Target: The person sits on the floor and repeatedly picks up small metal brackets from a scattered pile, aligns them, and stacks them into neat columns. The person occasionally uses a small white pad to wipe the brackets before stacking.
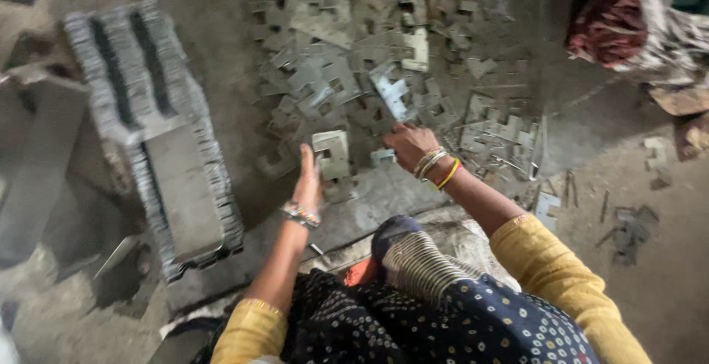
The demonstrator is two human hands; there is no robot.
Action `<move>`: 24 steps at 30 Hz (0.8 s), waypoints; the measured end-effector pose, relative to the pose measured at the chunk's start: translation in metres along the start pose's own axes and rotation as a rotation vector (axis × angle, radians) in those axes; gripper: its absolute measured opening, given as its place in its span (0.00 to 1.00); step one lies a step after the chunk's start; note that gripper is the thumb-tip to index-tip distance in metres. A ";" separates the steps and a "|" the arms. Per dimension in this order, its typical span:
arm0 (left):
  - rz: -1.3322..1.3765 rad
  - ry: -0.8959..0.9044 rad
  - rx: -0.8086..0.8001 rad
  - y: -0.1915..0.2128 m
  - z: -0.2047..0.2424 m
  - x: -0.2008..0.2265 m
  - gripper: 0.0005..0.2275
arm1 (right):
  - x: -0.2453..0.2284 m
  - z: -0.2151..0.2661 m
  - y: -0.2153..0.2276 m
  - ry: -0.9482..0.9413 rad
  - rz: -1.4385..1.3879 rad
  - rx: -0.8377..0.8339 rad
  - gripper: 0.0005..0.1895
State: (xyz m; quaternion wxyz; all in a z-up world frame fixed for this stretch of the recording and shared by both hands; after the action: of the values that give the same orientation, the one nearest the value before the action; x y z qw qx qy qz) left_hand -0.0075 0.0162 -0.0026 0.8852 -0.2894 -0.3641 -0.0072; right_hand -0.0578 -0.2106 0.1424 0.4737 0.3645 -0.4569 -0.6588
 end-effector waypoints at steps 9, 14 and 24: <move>0.778 0.260 -0.067 -0.028 0.004 0.006 0.39 | 0.081 0.064 0.015 0.094 -0.187 0.547 0.13; 0.298 0.164 -0.097 -0.045 0.016 0.021 0.34 | 0.236 0.066 -0.033 -0.522 0.085 0.318 0.32; 0.045 0.117 -0.113 -0.063 0.019 0.012 0.34 | 0.242 0.077 -0.050 -0.627 -0.090 0.267 0.28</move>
State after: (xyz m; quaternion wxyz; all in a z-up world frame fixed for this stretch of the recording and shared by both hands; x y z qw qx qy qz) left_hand -0.0248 -0.0240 0.0473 0.8871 -0.3463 -0.3042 -0.0249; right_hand -0.2118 -0.4154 0.1081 0.2291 0.2230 -0.6458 -0.6934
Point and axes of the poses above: each hand's wrist, its own z-axis away from the middle knuckle, its own y-axis out of the back of the hand, x = y × z, the point moved 5 cm from there along -z, towards the middle knuckle, and after that the axes turned 14 degrees about -y, right-handed, at the moved point
